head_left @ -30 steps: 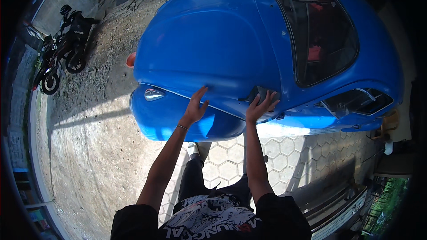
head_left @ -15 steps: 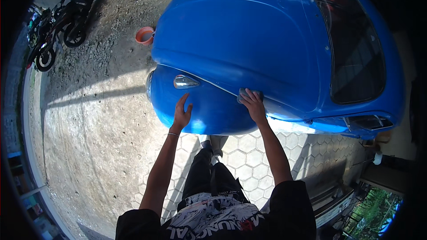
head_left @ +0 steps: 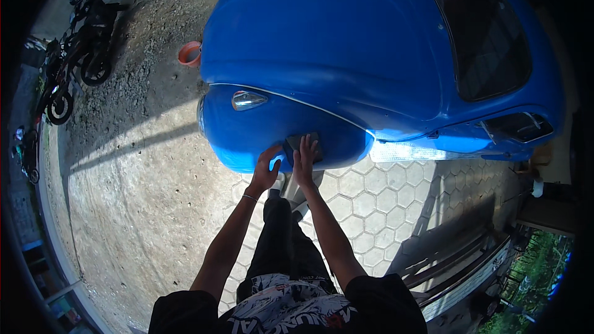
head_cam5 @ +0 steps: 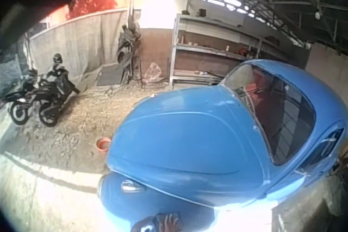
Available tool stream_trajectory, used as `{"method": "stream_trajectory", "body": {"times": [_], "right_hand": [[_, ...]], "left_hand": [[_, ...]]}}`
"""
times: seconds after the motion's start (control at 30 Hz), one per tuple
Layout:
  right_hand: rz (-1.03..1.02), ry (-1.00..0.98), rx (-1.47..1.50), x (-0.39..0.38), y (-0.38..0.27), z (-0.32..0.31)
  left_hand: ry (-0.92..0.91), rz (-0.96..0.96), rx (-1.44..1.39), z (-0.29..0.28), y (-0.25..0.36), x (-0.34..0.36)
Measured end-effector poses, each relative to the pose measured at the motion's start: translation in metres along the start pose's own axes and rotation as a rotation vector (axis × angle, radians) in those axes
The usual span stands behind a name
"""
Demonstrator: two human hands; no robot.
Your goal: The person sands the front hood and fender of a car using sandpaper. The person then carries a bucket of water, rinses the sandpaper pieces inside the bucket, and handles them by hand.
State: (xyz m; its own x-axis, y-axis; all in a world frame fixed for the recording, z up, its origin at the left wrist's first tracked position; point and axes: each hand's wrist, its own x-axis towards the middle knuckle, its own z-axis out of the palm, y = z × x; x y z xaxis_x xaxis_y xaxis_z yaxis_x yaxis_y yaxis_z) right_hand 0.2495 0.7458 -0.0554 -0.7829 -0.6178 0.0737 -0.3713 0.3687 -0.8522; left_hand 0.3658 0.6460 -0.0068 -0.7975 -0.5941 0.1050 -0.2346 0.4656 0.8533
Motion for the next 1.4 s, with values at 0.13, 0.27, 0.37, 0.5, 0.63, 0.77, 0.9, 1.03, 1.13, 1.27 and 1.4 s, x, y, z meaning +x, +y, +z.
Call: {"method": "stream_trajectory", "body": {"times": [0.13,0.27,0.37,0.5,0.63,0.77,0.9,1.03,1.13,1.27,1.4], "right_hand": [[-0.088,0.137,0.071,0.01,0.02,-0.007],[-0.126,0.035,-0.265,0.023,-0.006,0.004],[-0.126,-0.071,-0.512,0.053,-0.023,0.004],[-0.239,-0.018,-0.499,0.102,-0.054,0.04],[-0.219,0.125,-0.405,0.135,-0.064,0.059],[-0.239,0.132,-0.298,0.131,-0.068,0.058],[-0.205,0.16,-0.289,0.091,-0.054,0.051],[0.042,0.272,-0.316,0.043,-0.009,0.0],[0.235,0.418,-0.232,0.041,0.025,-0.03],[0.195,0.528,-0.225,0.071,0.016,-0.005],[0.121,0.395,-0.195,0.087,-0.025,0.033]], "left_hand": [[-0.178,0.211,0.174,0.009,0.014,0.028],[-0.312,0.255,0.765,0.007,0.013,0.036],[-0.368,0.134,0.719,-0.009,0.011,0.057],[-0.194,0.16,0.795,-0.029,-0.018,0.1],[-0.299,0.3,0.859,-0.06,-0.019,0.158],[-0.482,0.354,0.694,-0.084,-0.03,0.165],[-0.618,0.34,0.443,-0.059,-0.047,0.132],[-0.675,0.543,0.224,-0.002,-0.023,0.11],[-0.847,0.395,0.192,0.052,0.021,0.132],[-0.66,0.472,0.447,0.064,0.026,0.152],[-0.64,0.246,0.203,-0.012,-0.004,0.17]]}}
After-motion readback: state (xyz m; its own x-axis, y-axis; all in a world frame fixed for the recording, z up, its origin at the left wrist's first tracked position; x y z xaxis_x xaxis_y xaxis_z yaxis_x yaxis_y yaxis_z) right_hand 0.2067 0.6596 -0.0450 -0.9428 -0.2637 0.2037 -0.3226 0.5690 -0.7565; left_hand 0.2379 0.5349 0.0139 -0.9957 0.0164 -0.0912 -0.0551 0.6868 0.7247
